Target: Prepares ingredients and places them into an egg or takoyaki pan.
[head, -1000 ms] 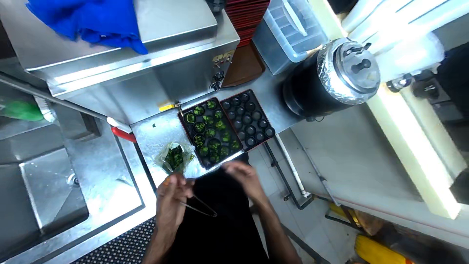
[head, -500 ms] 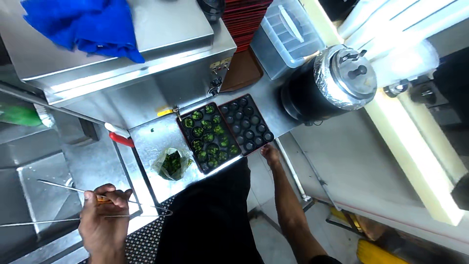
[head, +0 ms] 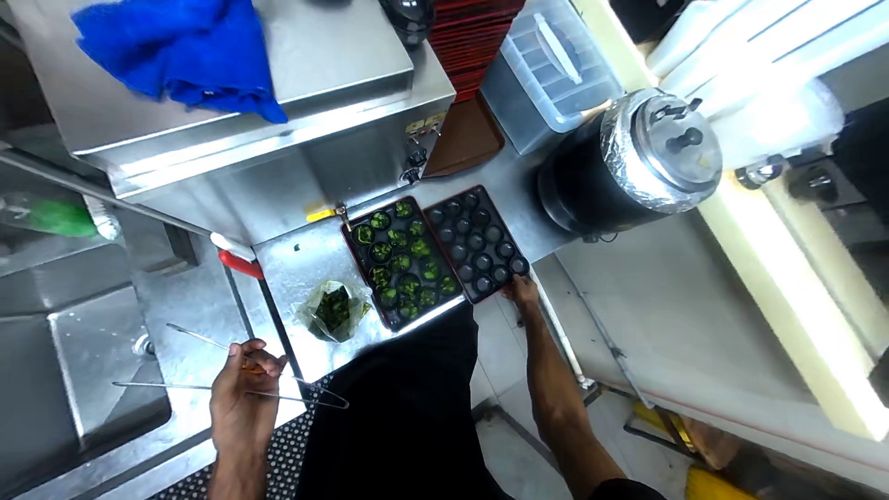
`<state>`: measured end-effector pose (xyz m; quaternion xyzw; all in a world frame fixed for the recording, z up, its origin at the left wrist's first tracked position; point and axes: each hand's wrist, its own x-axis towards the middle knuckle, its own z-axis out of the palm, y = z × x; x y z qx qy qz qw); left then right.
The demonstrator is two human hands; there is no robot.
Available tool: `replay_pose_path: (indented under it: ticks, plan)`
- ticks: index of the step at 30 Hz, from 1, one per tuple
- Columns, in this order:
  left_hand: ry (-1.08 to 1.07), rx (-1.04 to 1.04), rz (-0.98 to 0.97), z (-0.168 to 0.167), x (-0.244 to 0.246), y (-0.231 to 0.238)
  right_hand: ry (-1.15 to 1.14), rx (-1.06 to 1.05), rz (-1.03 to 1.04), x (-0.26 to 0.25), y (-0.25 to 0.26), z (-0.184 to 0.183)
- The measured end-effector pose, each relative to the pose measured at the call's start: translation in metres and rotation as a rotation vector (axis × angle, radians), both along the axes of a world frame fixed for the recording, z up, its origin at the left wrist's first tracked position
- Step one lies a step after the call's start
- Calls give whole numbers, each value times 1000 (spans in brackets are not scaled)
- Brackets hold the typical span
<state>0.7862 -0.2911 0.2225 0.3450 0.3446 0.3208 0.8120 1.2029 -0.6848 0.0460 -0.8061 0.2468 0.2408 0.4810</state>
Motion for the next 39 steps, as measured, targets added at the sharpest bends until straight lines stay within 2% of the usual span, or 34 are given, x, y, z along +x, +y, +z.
replay_pose_path:
  ticks: [3,5,7,10,13,17,21,25,31,39]
  plan:
    - [25,-20,65,-5,-11,8,-43,39,-28,-15,-6,3]
    - [42,-46,113,-11,-19,11,-164,81,-25,-30,-15,1]
    - [66,-74,155,-17,-28,13,-286,175,-40,-43,-22,-1]
    - [118,-114,206,-22,-37,16,-345,345,-44,-60,-29,3]
    - [126,-133,200,-25,-35,16,-372,477,-73,-68,-35,6]
    - [94,-112,176,-26,-28,16,-424,529,-119,-80,-30,11]
    - [90,-89,155,-25,-23,13,-497,618,-49,-95,-17,26]
    - [70,-113,160,-25,-17,9,-493,666,-3,-129,16,43]
    - [-33,-149,151,-13,-5,5,-346,748,7,-175,72,34]
    - [-36,-176,133,-13,0,0,-275,733,117,-174,104,21]
